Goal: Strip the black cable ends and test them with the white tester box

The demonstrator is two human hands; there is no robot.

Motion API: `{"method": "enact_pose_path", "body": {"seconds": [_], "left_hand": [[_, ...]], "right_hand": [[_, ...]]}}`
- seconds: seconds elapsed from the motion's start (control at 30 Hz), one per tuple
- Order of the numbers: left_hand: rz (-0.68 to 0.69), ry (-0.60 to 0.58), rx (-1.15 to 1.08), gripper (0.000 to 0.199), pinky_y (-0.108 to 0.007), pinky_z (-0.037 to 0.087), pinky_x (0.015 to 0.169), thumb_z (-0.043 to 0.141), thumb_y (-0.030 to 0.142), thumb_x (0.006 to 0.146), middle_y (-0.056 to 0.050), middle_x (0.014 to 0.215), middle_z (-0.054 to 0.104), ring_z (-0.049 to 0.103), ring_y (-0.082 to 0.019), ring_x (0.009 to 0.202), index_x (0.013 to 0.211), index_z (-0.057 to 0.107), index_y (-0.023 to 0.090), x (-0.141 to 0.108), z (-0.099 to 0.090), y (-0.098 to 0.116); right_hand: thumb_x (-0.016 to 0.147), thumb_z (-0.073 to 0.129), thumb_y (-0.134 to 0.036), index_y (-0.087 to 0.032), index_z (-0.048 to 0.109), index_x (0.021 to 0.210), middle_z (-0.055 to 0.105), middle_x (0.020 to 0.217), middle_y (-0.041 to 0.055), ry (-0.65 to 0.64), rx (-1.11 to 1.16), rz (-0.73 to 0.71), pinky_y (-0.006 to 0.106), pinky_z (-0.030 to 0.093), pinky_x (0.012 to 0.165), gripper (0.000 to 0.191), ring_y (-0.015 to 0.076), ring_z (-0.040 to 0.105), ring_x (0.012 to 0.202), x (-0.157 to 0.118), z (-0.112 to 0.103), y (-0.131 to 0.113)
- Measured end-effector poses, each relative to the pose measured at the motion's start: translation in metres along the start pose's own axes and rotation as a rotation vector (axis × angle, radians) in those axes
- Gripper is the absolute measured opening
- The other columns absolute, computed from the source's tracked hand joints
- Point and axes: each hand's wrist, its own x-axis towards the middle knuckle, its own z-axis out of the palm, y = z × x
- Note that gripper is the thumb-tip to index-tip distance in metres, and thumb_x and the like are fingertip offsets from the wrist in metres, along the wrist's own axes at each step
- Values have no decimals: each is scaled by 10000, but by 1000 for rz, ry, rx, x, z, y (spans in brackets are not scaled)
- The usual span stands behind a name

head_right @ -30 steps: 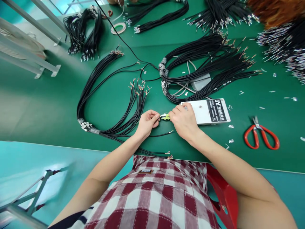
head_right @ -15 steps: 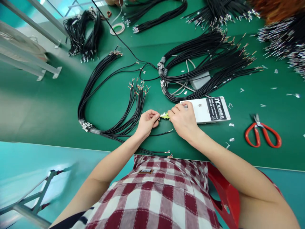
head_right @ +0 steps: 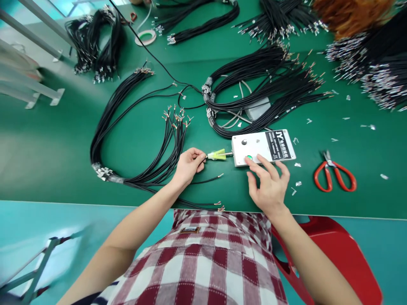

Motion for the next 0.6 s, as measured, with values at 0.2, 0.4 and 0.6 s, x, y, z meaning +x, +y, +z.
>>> {"method": "enact_pose_path", "body": {"seconds": [0.2,0.4,0.6], "left_hand": [[-22,28,-66,296,-171,219,365,763,334,749,42,593,585,425,-25,343,762,534,146,-8,-18,2],[33,-124,-101,371,-203,430,520,775,305,718,15,680,667,590,-94,542,961,529,170,-24,-28,8],[110,-173,204,187,-202,425,501,747,239,745,-16,676,669,589,-93,536,831,611,145,-28,-54,41]], "right_hand": [[823,695,-100,-224,524,1172,785,998,47,89,28,21,500,385,1085,408,275,687,1106,5,2,1],[899,656,-204,-204,588,1192,723,1196,105,-267,324,-62,442,485,956,301,271,646,1151,-1,4,-43],[952,589,-167,-214,681,1016,746,945,37,-397,516,-45,340,507,745,121,181,658,844,-18,21,-57]]}}
